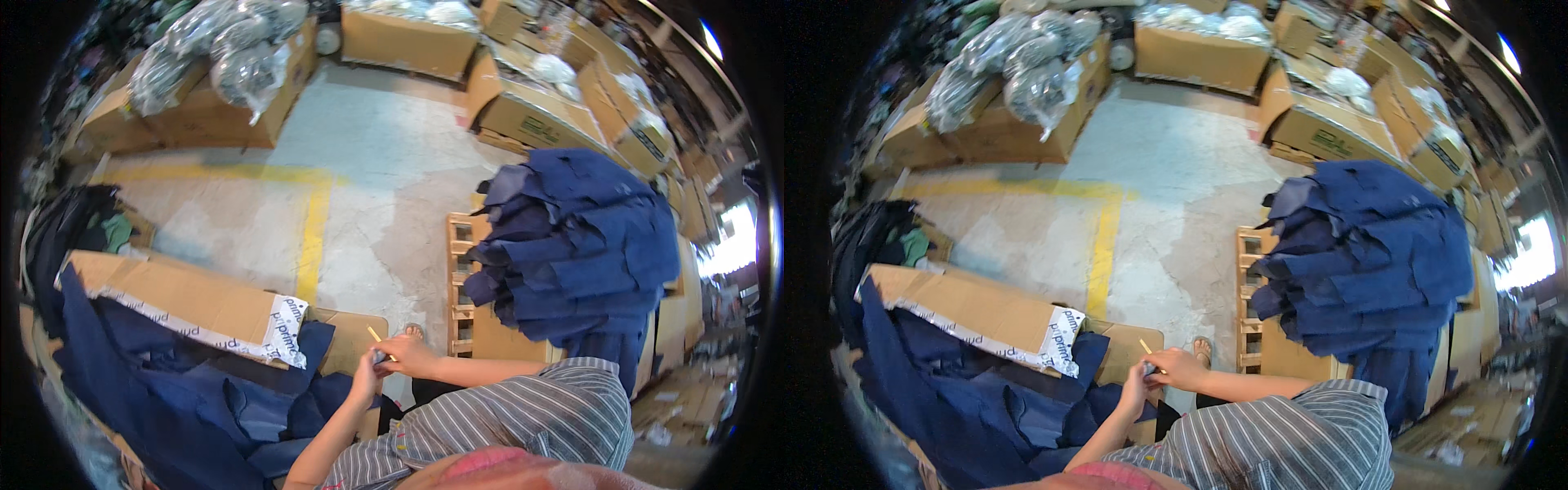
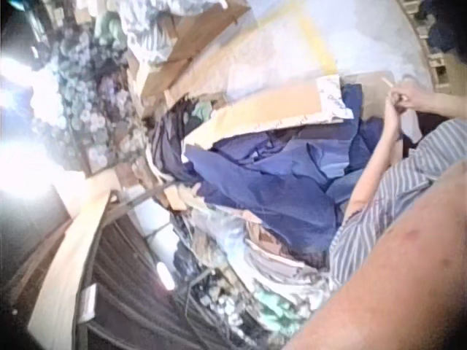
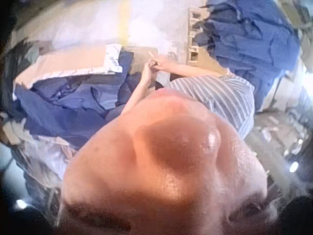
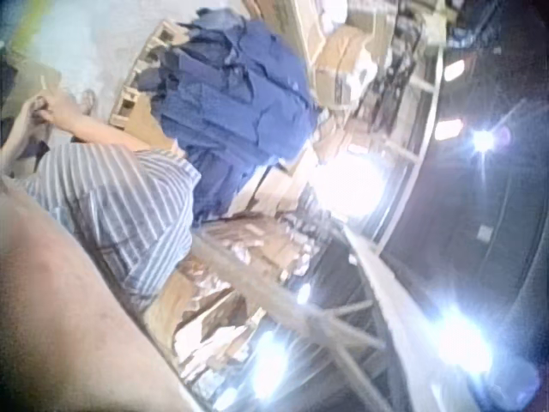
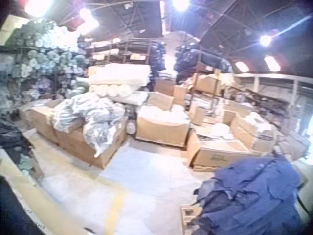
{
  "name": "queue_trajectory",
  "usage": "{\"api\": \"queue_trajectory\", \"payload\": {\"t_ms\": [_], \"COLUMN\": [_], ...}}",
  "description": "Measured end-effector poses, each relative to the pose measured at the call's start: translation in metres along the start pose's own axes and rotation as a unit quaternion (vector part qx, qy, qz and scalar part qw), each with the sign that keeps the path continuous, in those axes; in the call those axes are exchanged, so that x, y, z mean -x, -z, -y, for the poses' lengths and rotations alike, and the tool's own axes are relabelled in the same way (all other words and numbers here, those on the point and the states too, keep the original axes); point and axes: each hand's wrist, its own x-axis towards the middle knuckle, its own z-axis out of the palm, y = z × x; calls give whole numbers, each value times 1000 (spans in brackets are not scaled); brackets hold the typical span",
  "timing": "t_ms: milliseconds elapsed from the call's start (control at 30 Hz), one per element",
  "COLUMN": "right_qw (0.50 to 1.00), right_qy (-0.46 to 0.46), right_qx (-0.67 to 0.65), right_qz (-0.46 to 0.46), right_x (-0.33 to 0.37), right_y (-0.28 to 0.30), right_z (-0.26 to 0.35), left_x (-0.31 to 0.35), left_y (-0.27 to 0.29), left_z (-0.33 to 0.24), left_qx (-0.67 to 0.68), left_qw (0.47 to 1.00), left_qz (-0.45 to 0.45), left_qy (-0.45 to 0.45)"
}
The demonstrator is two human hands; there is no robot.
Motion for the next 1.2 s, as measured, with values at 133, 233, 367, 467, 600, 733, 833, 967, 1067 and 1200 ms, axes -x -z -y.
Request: {"api": "queue_trajectory", "payload": {"t_ms": [133,233,367,467,600,733,833,967,1067,1200], "right_qw": [990,984,988,985,990,987,980,969,966,941], "right_qy": [100,146,147,161,83,-28,-65,-42,-12,22], "right_qx": [-40,-40,-12,-22,-25,-121,-184,-211,-191,-272], "right_qz": [87,91,47,-60,-116,-102,-47,-119,-172,-198], "right_x": [-28,-13,-4,-5,-17,-42,-71,-132,-193,-271], "right_y": [11,59,143,186,207,210,227,280,337,413], "right_z": [-12,-29,-68,-87,-99,-119,-148,-180,-194,-214], "left_x": [24,22,-35,-72,-101,-143,-183,-246,-280,-313], "left_y": [3,-43,-136,-177,-193,-192,-200,-240,-262,-293], "left_z": [-7,-2,-4,-25,-68,-108,-128,-188,-275,-383], "left_qx": [110,190,228,145,-3,-111,-144,-135,-157,-167], "left_qw": [992,979,967,982,982,969,961,943,974,956], "left_qz": [45,70,112,75,53,18,-14,-43,54,158], "left_qy": [-39,-8,-20,-91,-179,-218,-236,-301,-156,-182]}}
